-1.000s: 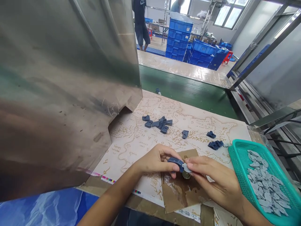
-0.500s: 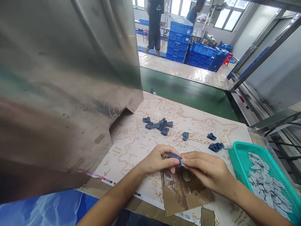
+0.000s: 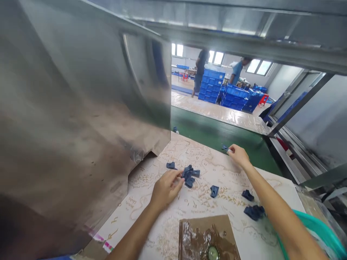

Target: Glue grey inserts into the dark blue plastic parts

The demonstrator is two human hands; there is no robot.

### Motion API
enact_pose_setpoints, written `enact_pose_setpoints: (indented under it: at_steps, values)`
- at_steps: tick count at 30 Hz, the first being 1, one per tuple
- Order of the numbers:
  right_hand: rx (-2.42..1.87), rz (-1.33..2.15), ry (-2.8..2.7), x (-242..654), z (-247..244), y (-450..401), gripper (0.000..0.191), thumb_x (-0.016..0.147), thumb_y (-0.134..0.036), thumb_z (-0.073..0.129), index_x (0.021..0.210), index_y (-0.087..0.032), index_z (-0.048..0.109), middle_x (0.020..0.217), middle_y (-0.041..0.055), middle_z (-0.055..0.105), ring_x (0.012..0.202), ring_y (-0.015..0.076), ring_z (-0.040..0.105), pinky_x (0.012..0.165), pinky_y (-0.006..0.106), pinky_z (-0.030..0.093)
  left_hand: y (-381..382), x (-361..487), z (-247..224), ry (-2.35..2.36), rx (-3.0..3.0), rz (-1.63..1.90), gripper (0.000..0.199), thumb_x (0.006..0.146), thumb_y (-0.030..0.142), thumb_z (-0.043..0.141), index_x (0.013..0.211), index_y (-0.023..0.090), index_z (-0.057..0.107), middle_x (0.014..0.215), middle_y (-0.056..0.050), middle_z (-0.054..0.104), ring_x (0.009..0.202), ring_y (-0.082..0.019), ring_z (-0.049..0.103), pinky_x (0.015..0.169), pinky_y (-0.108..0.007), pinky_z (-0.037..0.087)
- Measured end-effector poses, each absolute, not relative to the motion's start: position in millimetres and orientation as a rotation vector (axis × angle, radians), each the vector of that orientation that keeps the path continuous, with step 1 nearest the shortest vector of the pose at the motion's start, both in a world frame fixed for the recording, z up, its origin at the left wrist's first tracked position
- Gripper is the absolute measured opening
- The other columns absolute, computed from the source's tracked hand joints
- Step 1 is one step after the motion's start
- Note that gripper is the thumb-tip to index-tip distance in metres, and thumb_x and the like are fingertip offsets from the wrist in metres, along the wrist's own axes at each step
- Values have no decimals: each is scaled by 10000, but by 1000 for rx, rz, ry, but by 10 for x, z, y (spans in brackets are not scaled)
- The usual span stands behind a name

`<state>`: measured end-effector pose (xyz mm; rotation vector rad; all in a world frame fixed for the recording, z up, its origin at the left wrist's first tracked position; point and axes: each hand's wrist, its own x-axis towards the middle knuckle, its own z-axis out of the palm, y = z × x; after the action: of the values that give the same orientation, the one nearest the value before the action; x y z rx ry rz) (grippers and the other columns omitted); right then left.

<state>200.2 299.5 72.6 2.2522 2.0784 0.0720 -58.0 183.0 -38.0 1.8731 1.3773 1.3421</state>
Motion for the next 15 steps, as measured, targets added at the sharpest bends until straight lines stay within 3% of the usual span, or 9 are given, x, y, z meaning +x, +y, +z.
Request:
enact_pose_setpoints:
  at_steps: [3, 6, 9, 11, 15]
  values:
    - [2339, 111, 1962, 2167, 629, 3251, 219, 919, -310, 528, 1061, -155, 593, 1043, 58, 622, 855, 150, 616, 732, 325, 532, 1835, -556, -389, 1327, 2196, 1149, 426, 810, 274, 558, 1234, 232, 570, 1198, -96, 639, 1120, -260, 561, 907, -418, 501]
    - [2337, 137, 1929, 2248, 565, 3285, 216, 921, -312, 524, 1065, -172, 601, 1080, 66, 617, 901, 161, 611, 775, 346, 528, 1809, -508, -386, 1279, 2386, 901, 438, 789, 240, 610, 1225, 280, 579, 1361, -80, 528, 1260, -312, 450, 976, -508, 447]
    - [2277, 206, 1983, 2272, 643, 3197, 260, 914, -315, 532, 1119, -163, 582, 1152, 81, 596, 1007, 196, 586, 869, 412, 484, 1793, -485, -381, 1299, 2423, 848, 322, 806, 169, 578, 1111, 250, 639, 1361, -81, 526, 1245, -306, 466, 973, -507, 450]
    - [2228, 245, 2026, 2277, 787, 3068, 264, 919, -289, 511, 1142, -165, 575, 1189, 88, 594, 1063, 206, 569, 899, 397, 449, 1786, -477, -383, 1312, 2421, 889, 271, 807, 141, 563, 1046, 233, 650, 1318, -89, 556, 1203, -288, 503, 954, -481, 468]
    - [2202, 247, 1980, 2354, 1135, 2517, 232, 921, -298, 427, 978, -227, 641, 1054, 48, 683, 982, 201, 621, 702, 276, 437, 1765, -440, -433, 1370, 2419, 962, 155, 791, 183, 600, 936, 220, 644, 1270, -99, 567, 1164, -287, 525, 923, -470, 481]
